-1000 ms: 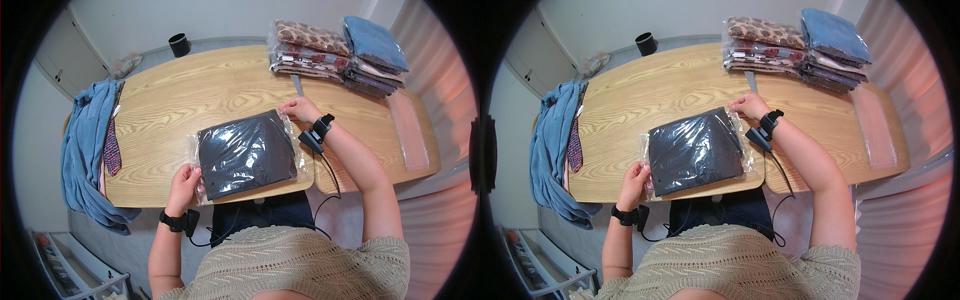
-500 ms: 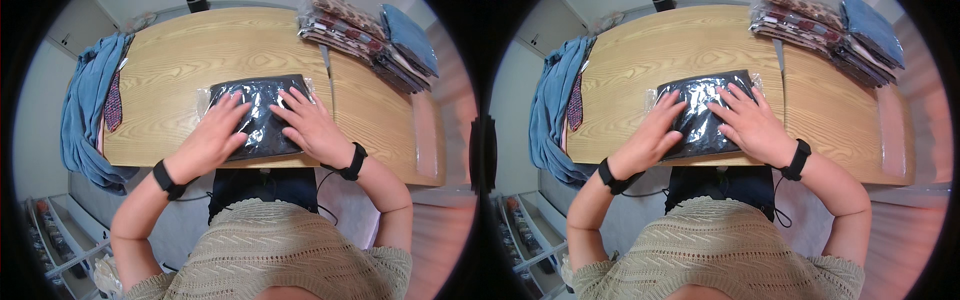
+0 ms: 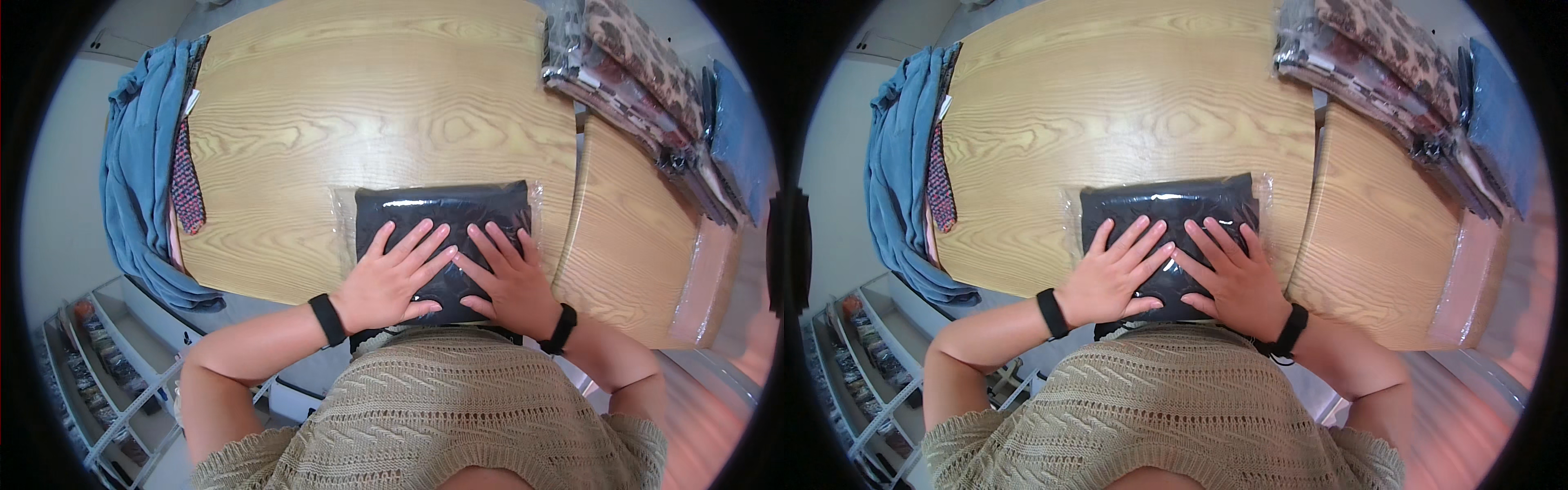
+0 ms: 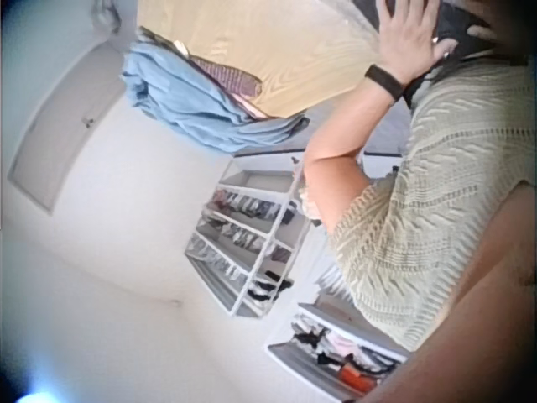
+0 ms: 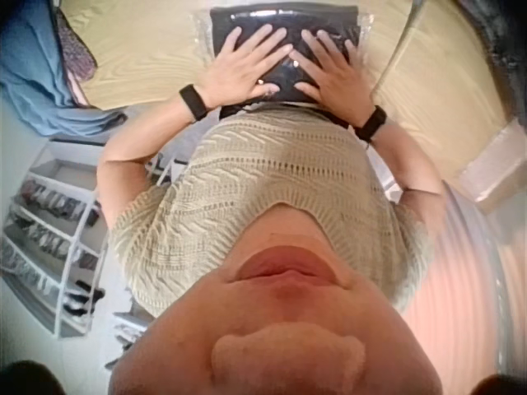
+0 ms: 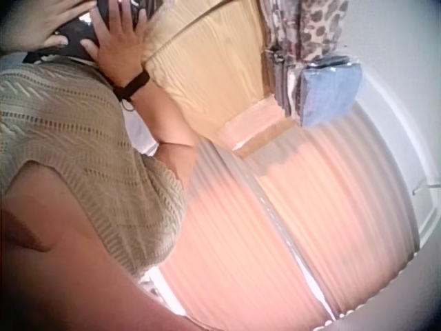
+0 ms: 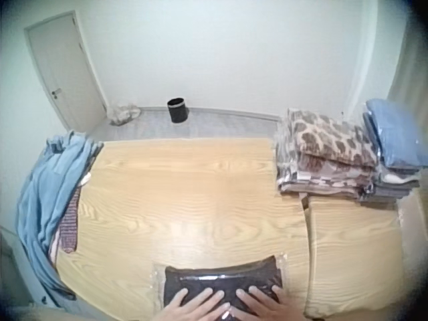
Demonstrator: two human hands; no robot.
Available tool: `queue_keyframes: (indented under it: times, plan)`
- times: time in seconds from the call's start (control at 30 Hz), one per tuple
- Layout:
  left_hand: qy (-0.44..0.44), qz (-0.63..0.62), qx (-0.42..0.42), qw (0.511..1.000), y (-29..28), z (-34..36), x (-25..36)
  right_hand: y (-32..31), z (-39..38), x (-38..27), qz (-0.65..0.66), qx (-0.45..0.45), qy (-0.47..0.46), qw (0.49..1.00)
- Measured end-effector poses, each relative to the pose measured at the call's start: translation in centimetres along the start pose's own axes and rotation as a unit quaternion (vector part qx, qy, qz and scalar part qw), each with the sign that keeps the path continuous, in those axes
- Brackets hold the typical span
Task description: Organizing packaged clothes on shelves and folding a pair of pants.
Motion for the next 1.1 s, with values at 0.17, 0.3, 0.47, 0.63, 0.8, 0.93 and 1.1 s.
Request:
queue_keyframes:
  times: [0.17,0.3,0.47,0.63,0.8,0.93,1.1]
  plan:
    - [-0.003,-0.031,-0.002,1.000,-2.4,0.3,-1.6,-1.6,1.9,0.5,0.023,-0.019,0.011,0.999]
    - [0.002,-0.031,-0.003,0.999,-3.7,0.7,-2.7,-2.6,3.0,0.5,0.026,-0.016,0.025,0.999]
    - [-0.007,-0.049,-0.015,0.999,-3.9,0.6,-3.3,-3.0,3.7,0.3,0.025,-0.026,0.036,0.999]
    - [-0.011,-0.003,-0.019,1.000,-3.5,0.3,-4.7,-2.5,5.0,0.0,0.026,-0.023,0.053,0.998]
    - [0.000,-0.008,-0.003,1.000,-3.9,1.6,-3.8,-3.0,4.0,0.9,0.009,-0.032,0.070,0.997]
    - [-0.012,-0.023,-0.031,0.999,-5.0,2.7,-3.6,-3.9,4.0,2.1,0.024,-0.004,0.047,0.999]
    - [-0.031,-0.004,-0.053,0.998,-6.6,3.5,-2.1,-7.1,3.7,2.5,0.045,-0.013,0.036,0.998]
Point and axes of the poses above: each hand's wrist, its own z-axis towards the middle knuckle, its own y-axis out of the palm, x = y × z, the point moved 5 cm from there along z, towards the middle knuckle, and after that the axes turned 5 degrees about -x, right-handed, at the moved point
